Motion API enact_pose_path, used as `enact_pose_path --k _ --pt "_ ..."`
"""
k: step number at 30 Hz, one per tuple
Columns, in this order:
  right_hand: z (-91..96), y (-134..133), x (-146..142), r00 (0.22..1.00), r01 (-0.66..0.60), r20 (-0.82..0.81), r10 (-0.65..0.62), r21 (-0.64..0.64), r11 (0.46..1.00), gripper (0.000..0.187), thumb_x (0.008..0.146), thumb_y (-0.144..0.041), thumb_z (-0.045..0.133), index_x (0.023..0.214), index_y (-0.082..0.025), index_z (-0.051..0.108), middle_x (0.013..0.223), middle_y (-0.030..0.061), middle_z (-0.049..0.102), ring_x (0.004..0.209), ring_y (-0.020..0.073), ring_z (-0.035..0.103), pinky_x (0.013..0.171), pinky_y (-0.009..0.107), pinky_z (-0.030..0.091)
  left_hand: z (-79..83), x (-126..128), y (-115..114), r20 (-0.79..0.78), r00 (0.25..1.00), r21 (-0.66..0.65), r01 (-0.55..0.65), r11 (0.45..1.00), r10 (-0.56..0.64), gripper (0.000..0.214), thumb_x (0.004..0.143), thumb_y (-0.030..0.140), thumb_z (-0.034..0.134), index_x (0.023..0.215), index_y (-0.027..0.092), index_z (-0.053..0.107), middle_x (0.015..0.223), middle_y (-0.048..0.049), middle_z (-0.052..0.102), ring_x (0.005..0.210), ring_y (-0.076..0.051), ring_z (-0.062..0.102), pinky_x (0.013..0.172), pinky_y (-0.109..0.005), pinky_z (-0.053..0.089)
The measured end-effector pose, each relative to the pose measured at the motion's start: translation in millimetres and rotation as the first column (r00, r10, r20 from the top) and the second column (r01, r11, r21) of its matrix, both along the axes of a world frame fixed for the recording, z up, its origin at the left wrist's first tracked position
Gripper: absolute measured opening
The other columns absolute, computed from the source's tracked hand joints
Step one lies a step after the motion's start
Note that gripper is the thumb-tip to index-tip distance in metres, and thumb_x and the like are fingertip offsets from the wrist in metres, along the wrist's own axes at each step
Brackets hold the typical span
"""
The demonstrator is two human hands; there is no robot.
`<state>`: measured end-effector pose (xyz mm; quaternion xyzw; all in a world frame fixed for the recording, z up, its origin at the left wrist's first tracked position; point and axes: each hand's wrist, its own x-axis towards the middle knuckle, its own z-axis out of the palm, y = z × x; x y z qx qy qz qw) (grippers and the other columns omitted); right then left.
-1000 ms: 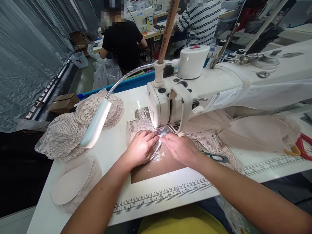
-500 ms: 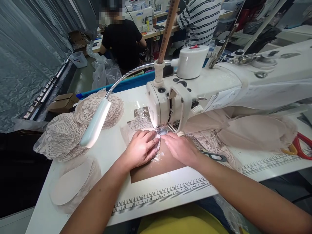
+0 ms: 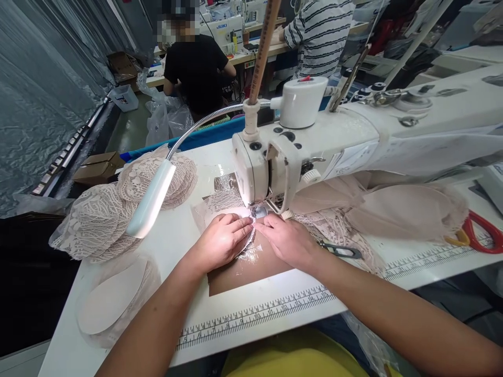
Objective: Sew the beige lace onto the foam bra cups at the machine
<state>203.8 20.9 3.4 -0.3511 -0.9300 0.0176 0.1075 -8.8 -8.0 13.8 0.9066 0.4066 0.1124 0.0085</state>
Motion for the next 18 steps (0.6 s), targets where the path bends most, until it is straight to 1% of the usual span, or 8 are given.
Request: enact_pose_path --k 6,10,14,18 --pt "-3.6 1.4 1.9 0.999 -0.032 -0.013 0.032 0.01 0.999 0.036 0.084 -0.01 0.046 0.113 -0.02 0.064 0.088 0.0039 0.059 0.063 0.0124 0.043 0.055 0.028 0.026 0.5 3.1 0.7 0.053 0.999 0.022 0.011 1.0 -0.012 0.022 0.094 0.027 0.047 0.106 0.017 0.062 0.112 -0.0085 0.067 0.103 -0.02 0.058 0.087 -0.037 0.048" --pt "-2.5 1.1 1.3 0.999 -0.043 0.005 0.043 -0.005 0.999 0.037 0.083 -0.007 0.044 0.112 -0.02 0.064 0.087 0.0038 0.058 0.061 0.0115 0.041 0.054 0.028 0.025 -0.9 1.6 2.3 0.037 0.999 0.045 0.029 0.999 -0.031 0.018 0.093 0.025 0.048 0.1 0.017 0.062 0.117 -0.007 0.066 0.103 -0.02 0.058 0.087 -0.038 0.049" --pt "0.0 -0.3 -0.5 0.999 -0.034 0.023 0.034 -0.006 0.999 0.038 0.082 -0.006 0.045 0.112 -0.019 0.063 0.087 0.0038 0.058 0.061 0.0116 0.041 0.054 0.028 0.024 -1.7 -0.6 2.9 0.02 0.999 0.032 0.043 0.999 -0.043 0.017 0.093 0.025 0.048 0.1 0.018 0.062 0.12 -0.0058 0.065 0.103 -0.021 0.058 0.086 -0.039 0.05" --pt "-0.4 -1.1 -0.7 1.0 -0.021 0.02 0.021 0.008 1.0 0.034 0.083 -0.007 0.046 0.109 -0.02 0.063 0.088 0.0038 0.059 0.064 0.0122 0.044 0.055 0.028 0.024 -2.6 1.0 1.3 0.042 0.999 0.007 0.016 1.0 -0.017 0.021 0.093 0.026 0.049 0.107 0.018 0.061 0.117 -0.0068 0.066 0.101 -0.022 0.058 0.086 -0.039 0.049"
